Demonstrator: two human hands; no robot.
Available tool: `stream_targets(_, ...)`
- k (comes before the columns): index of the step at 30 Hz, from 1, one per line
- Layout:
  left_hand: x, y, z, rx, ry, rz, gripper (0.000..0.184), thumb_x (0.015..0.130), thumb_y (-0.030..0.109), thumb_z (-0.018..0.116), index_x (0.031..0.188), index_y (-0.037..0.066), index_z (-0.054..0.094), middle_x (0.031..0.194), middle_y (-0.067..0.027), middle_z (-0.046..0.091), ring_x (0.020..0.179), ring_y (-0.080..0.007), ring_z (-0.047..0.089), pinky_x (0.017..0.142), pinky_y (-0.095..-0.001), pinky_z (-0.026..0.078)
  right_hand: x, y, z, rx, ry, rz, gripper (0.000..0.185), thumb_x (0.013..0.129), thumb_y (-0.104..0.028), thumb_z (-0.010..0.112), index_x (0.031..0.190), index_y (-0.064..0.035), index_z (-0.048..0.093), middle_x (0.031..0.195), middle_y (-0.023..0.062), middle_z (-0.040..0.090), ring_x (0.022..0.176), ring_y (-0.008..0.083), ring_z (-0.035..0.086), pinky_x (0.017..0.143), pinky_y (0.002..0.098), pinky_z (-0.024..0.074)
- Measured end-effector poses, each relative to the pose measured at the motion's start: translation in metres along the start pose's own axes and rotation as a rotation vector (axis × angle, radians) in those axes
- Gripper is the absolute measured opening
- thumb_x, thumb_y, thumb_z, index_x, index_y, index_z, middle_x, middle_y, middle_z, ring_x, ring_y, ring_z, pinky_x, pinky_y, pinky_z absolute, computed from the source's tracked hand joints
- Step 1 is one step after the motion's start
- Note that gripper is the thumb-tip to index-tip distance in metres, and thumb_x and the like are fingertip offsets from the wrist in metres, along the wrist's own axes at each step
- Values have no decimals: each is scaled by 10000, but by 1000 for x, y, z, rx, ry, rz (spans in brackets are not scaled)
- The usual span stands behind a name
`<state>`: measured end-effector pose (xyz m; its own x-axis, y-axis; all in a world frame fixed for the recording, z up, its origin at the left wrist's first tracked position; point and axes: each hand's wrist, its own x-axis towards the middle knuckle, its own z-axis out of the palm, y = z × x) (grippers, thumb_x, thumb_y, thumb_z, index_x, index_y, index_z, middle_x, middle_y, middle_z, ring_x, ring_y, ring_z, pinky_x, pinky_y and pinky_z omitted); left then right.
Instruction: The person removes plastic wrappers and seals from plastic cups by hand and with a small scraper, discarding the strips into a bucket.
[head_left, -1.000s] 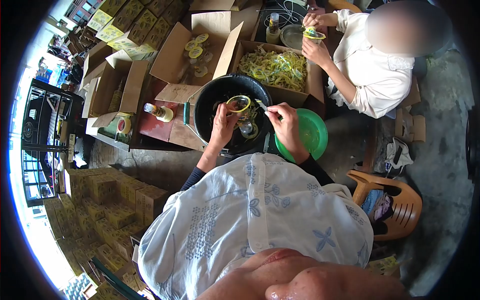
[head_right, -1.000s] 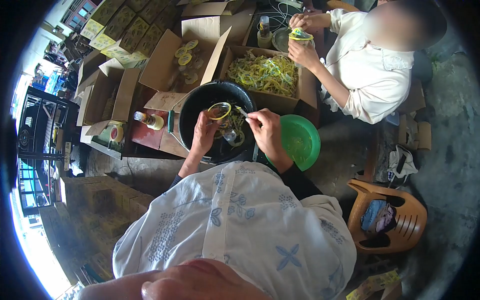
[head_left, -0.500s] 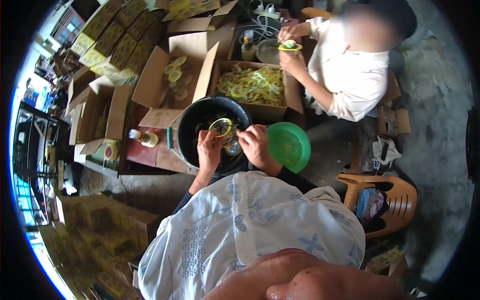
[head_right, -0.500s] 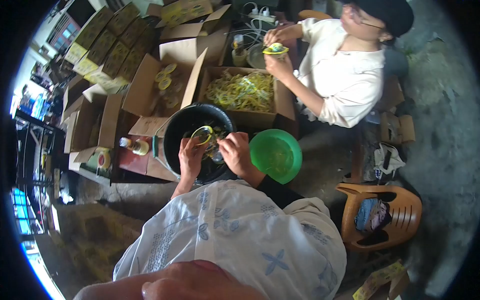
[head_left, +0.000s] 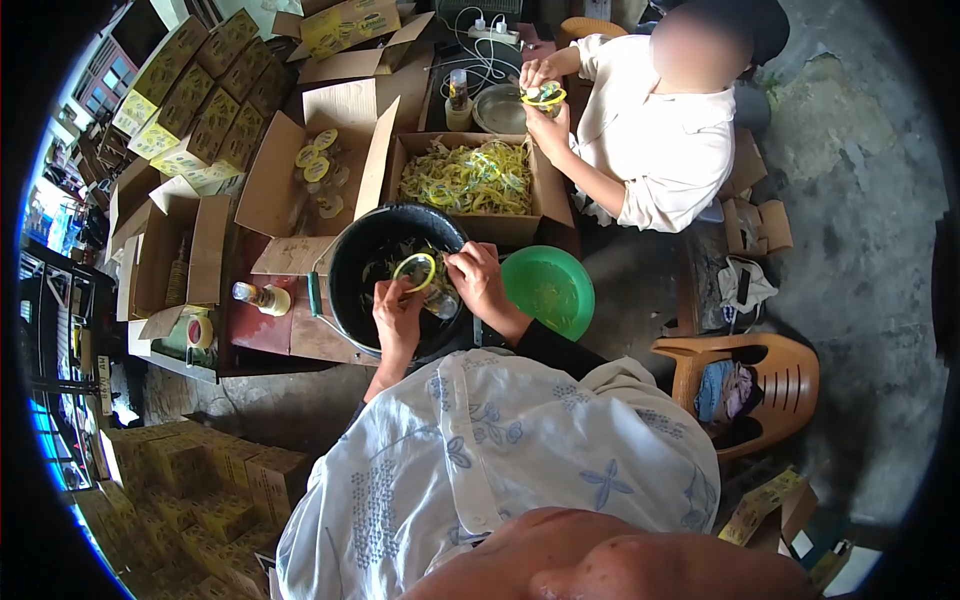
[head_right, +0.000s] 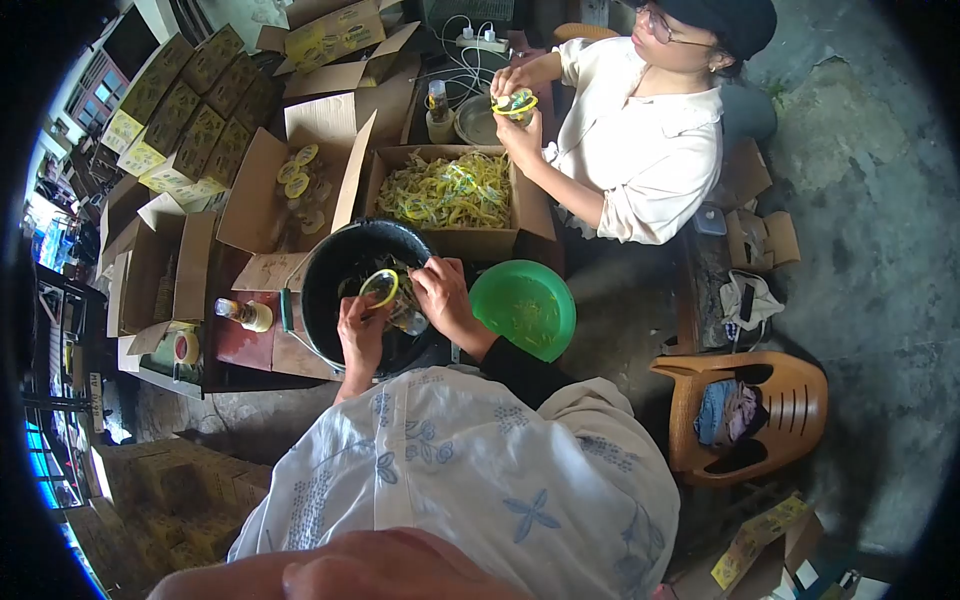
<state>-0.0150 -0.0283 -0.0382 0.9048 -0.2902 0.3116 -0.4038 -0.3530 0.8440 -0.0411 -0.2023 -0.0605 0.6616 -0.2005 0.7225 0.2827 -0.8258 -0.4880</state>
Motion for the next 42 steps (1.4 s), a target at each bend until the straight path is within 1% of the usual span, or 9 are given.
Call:
stream_targets(11, 32, -36, -33, 183, -115, 8, 207, 875, 170, 709, 999, 8, 674, 971, -167, 657, 832, -314, 679, 726, -375, 522, 0, 9, -35, 108, 56, 190, 142, 738, -6, 753, 824, -83, 670, 720, 58, 600, 652, 257, 605, 635, 372, 461)
stream_targets(15, 57, -66, -36, 245, -236, -183, 232, 889, 218, 699, 1015, 24, 687, 995, -188, 649, 871, -335, 665, 755, -378, 519, -12, 23, -56, 98, 79, 237, 134, 756, -8, 742, 844, -61, 655, 708, 89, 597, 651, 275, 603, 599, 406, 447)
stream_targets(18, 63, -85, -28, 112, -94, -16, 291, 918, 273, 678, 1045, 11, 690, 971, -165, 650, 906, -313, 645, 814, -360, 496, -35, 42, -68, 75, 82, 348, 122, 771, -22, 736, 858, -57, 659, 744, 89, 617, 636, 283, 611, 609, 415, 457)
stream_targets(22, 64, -71, -27, -170, -89, -308, 382, 960, 343, 647, 1039, -29, 681, 945, -55, 639, 927, -195, 601, 881, -310, 455, -100, 90, -70, -167, -29, 462, 150, 767, -49, 733, 907, -80, 688, 787, 91, 647, 676, 296, 635, 637, 420, 465)
stream_targets(24, 64, -66, -31, -629, -303, -690, 341, 968, 360, 638, 1063, 34, 662, 958, -29, 646, 879, -142, 617, 848, -299, 487, -130, 109, -66, -279, -90, 509, 181, 763, -58, 731, 939, -90, 698, 806, 91, 658, 697, 303, 644, 662, 431, 467)
stream_targets(27, 59, -68, -30, -830, -363, -792, 304, 978, 362, 620, 1078, 75, 624, 955, -11, 648, 840, -117, 641, 820, -305, 532, -158, 121, -61, -384, -254, 653, 245, 719, -65, 756, 959, -85, 711, 872, 80, 685, 788, 307, 677, 758, 444, 504)
stream_targets(32, 55, -74, -26, -1010, -377, -853, 310, 982, 343, 608, 1015, 34, 613, 921, -48, 659, 859, -184, 677, 828, -354, 577, -187, 131, -49, -474, -444, 601, 359, 691, -55, 781, 1044, -56, 714, 1146, 146, 620, 1063, 336, 610, 870, 429, 491)
stream_targets(35, 51, -75, -27, -1104, -361, -900, 316, 997, 304, 587, 968, -8, 626, 946, -130, 668, 895, -237, 680, 853, -364, 579, -185, 134, -50, -336, -451, 713, 471, 652, -56, 811, 1106, -10, 695, 1217, 196, 565, 1074, 366, 591, 889, 432, 495)
stream_targets(42, 45, -73, -28, -1223, -353, -854, 305, 1014, 246, 550, 1077, -47, 610, 986, -158, 684, 970, -274, 684, 896, -375, 586, -176, 144, -63, -311, -439, 667, 408, 591, -84, 850, 965, 27, 730, 1088, 213, 611, 1009, 368, 606, 877, 429, 497)
